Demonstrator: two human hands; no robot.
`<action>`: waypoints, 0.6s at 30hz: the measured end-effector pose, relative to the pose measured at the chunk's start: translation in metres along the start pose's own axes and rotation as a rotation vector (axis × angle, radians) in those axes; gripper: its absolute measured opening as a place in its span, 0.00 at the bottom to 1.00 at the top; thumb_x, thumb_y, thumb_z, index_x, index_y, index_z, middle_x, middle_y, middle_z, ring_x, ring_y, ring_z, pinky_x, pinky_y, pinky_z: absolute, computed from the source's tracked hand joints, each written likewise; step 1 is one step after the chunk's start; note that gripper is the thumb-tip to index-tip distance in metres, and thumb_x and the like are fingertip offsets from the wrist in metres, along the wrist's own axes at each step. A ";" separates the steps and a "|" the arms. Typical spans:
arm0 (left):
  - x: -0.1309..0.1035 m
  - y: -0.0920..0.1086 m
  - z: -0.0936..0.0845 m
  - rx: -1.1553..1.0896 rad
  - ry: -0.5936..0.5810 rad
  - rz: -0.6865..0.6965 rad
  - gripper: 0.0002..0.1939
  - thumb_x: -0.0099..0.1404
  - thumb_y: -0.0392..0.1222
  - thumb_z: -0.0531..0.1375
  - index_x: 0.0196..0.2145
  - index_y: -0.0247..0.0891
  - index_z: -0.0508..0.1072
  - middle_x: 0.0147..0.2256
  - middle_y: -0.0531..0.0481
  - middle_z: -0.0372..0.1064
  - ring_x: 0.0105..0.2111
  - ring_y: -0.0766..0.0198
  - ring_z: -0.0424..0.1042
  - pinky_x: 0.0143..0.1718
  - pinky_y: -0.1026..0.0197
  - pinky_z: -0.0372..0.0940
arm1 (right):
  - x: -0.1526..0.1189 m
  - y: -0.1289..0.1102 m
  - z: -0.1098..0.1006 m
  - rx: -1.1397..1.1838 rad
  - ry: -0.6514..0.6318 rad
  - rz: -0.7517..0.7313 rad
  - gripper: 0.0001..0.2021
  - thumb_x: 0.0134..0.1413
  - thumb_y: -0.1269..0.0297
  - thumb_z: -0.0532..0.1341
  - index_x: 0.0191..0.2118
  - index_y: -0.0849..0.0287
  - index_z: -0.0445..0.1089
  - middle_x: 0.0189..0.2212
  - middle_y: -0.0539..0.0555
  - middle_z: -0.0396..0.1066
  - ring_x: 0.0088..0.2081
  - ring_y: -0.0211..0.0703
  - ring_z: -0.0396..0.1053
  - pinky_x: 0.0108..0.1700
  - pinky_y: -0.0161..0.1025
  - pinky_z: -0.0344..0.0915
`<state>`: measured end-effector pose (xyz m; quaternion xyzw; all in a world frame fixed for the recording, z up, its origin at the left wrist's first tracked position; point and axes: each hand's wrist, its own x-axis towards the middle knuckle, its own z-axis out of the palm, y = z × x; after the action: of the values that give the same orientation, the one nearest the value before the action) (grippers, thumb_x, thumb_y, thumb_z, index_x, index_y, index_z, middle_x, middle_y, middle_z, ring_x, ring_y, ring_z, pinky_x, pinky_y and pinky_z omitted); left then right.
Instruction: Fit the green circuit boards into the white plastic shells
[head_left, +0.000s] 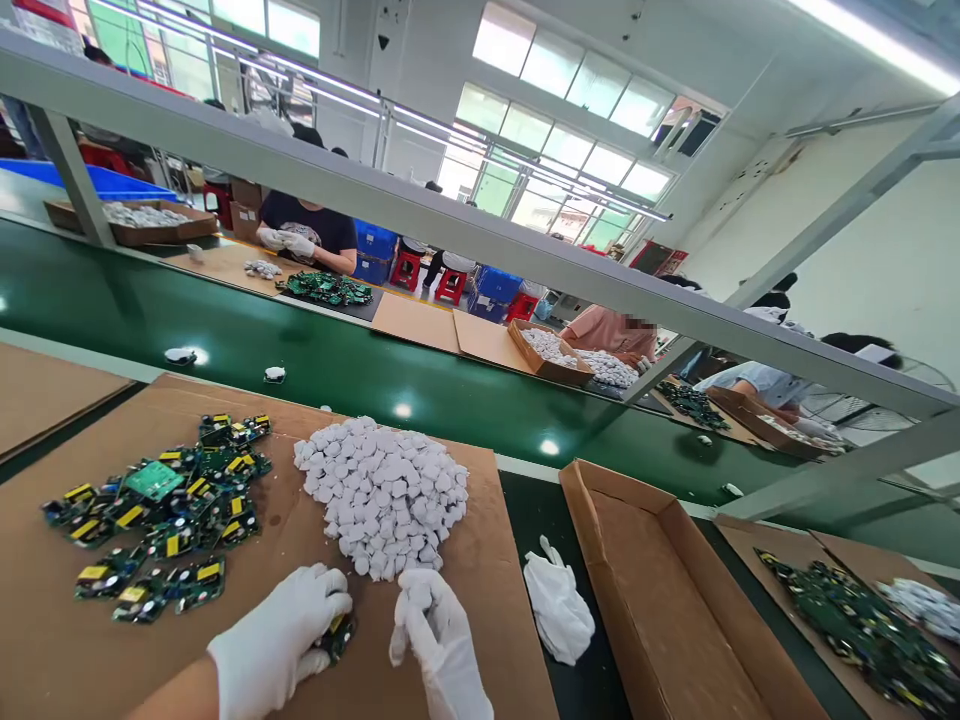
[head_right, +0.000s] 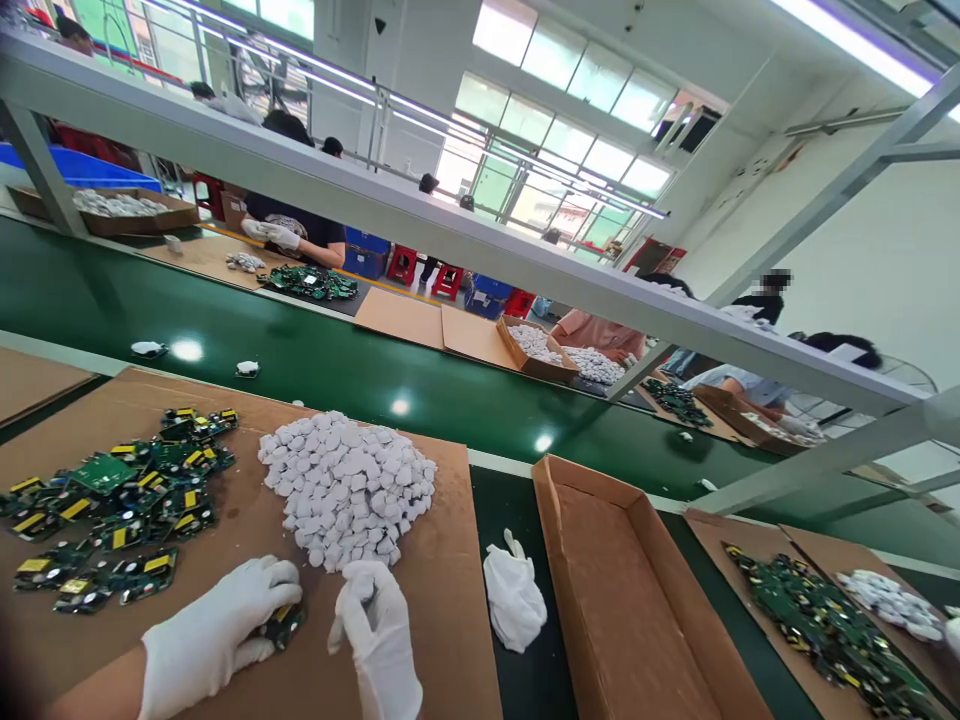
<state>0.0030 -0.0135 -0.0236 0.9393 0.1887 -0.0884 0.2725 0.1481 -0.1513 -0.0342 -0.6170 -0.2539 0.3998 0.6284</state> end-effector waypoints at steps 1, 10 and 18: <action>0.001 0.004 0.001 0.017 0.007 -0.029 0.20 0.55 0.34 0.61 0.47 0.42 0.73 0.51 0.43 0.67 0.50 0.48 0.67 0.54 0.47 0.62 | -0.001 0.001 0.000 0.007 -0.002 0.032 0.27 0.47 0.38 0.62 0.39 0.60 0.67 0.22 0.47 0.65 0.17 0.31 0.61 0.21 0.32 0.63; 0.005 0.006 -0.020 0.132 -0.177 0.018 0.39 0.52 0.27 0.61 0.61 0.45 0.61 0.54 0.41 0.66 0.52 0.45 0.67 0.54 0.47 0.63 | -0.012 0.015 -0.007 0.042 0.001 0.077 0.26 0.45 0.41 0.64 0.40 0.60 0.70 0.24 0.49 0.65 0.18 0.31 0.60 0.21 0.31 0.61; 0.009 0.010 -0.014 0.094 -0.087 -0.061 0.22 0.53 0.39 0.65 0.47 0.40 0.73 0.49 0.42 0.68 0.49 0.46 0.68 0.52 0.49 0.64 | -0.013 0.031 -0.004 -0.058 -0.001 0.000 0.22 0.49 0.43 0.62 0.34 0.61 0.73 0.14 0.46 0.58 0.15 0.32 0.52 0.18 0.30 0.54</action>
<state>0.0163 -0.0108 -0.0100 0.9401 0.2006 -0.1462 0.2335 0.1381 -0.1669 -0.0629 -0.6348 -0.2654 0.3928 0.6102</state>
